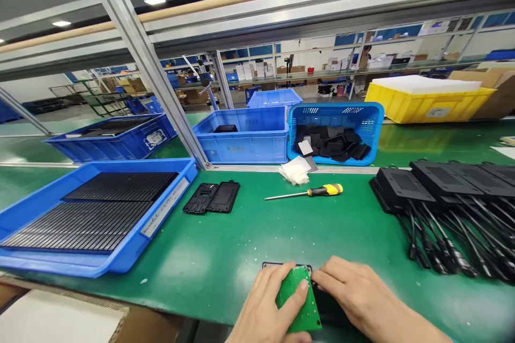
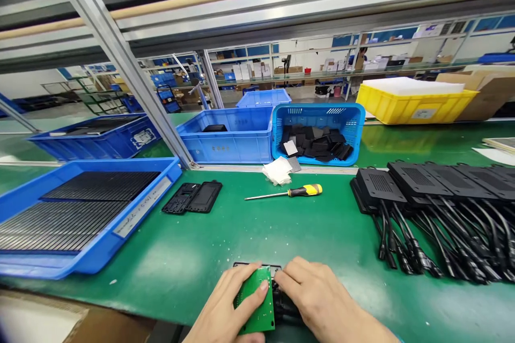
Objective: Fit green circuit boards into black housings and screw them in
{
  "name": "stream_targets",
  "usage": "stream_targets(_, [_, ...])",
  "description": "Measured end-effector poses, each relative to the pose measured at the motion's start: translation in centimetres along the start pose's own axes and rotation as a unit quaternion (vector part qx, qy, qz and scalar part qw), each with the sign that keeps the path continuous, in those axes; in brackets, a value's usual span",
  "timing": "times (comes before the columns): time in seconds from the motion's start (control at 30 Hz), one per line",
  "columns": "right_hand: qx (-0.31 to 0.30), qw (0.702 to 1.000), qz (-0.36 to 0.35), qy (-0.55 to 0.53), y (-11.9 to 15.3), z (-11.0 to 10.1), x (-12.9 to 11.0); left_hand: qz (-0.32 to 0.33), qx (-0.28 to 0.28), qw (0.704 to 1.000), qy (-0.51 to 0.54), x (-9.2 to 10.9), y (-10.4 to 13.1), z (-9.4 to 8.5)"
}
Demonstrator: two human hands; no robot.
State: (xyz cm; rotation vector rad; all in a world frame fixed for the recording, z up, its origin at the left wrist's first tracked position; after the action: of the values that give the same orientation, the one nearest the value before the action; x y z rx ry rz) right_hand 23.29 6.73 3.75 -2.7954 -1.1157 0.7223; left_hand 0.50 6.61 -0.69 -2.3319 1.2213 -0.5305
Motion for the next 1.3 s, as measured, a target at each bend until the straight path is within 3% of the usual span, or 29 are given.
stream_targets(0.1, [-0.069, 0.993, 0.041, -0.086, -0.6, -0.6, 0.8, -0.076, -0.054, 0.994, 0.061, 0.3, 0.2, 0.3])
stream_targets(0.2, [-0.201, 0.938, 0.11, -0.261, -1.2, -1.1, 2.1, -0.204, -0.09, 0.968, 0.119, 0.7, 0.2, 1.2])
stream_targets(0.27, [-0.254, 0.906, 0.127, -0.316, -1.2, -1.1, 2.6, -0.217, -0.086, 0.964, 0.13, 0.7, 0.1, 1.5])
stream_targets(0.33, [-0.198, 0.933, 0.13, -0.271, -0.8, -1.0, 2.6, -0.143, -0.072, 0.981, 0.11, 0.4, 0.1, 1.3])
stream_targets(0.43, [0.012, 0.994, 0.066, -0.09, 0.2, -0.2, 1.2, -0.036, -0.045, 0.996, 0.066, -0.2, 0.3, 0.6])
stream_targets(0.5, [0.12, 0.992, -0.024, 0.017, 0.8, 0.8, -0.1, -0.039, -0.023, 0.997, 0.067, -0.5, 0.5, 0.2])
stream_targets(0.6, [0.196, 0.973, -0.09, 0.081, 1.2, 2.5, -1.2, -0.074, -0.02, 0.992, 0.096, -0.3, 0.9, 0.2])
stream_targets(0.67, [0.188, 0.977, -0.08, 0.065, 1.3, 3.1, -1.2, -0.083, -0.035, 0.992, 0.084, -0.1, 1.1, 0.4])
stream_targets(0.83, [0.049, 0.997, -0.05, 0.012, 1.3, 2.5, 0.4, -0.018, -0.056, 0.998, 0.0, -0.4, 0.8, 0.8])
stream_targets(0.97, [0.019, 1.0, -0.01, -0.016, 1.5, 2.5, 1.3, 0.022, -0.057, 0.998, -0.033, -0.8, -0.7, 0.4])
stream_targets(1.07, [0.043, 0.998, 0.015, -0.032, 1.8, 3.5, 1.4, 0.03, -0.066, 0.997, -0.033, -0.8, -1.5, 0.3])
stream_targets(1.17, [0.121, 0.992, -0.023, 0.039, 2.1, 4.3, 1.1, 0.028, -0.098, 0.995, -0.018, -0.8, -1.7, 0.4])
stream_targets(1.3, [0.145, 0.984, -0.05, 0.095, 2.4, 4.9, 0.8, 0.016, -0.131, 0.991, 0.012, -0.9, -1.6, 0.6])
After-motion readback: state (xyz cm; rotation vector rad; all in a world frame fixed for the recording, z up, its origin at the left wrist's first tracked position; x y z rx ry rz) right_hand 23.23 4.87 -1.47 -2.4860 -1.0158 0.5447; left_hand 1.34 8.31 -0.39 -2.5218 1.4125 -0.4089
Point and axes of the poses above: each hand's wrist, its own y-axis away from the middle knuckle, its own z-axis out of the palm, x = y × z, the point moved 1 cm from there along -y, towards the middle knuckle, and after that the axes turned 2 degrees about -z, right-handed, at the moved point
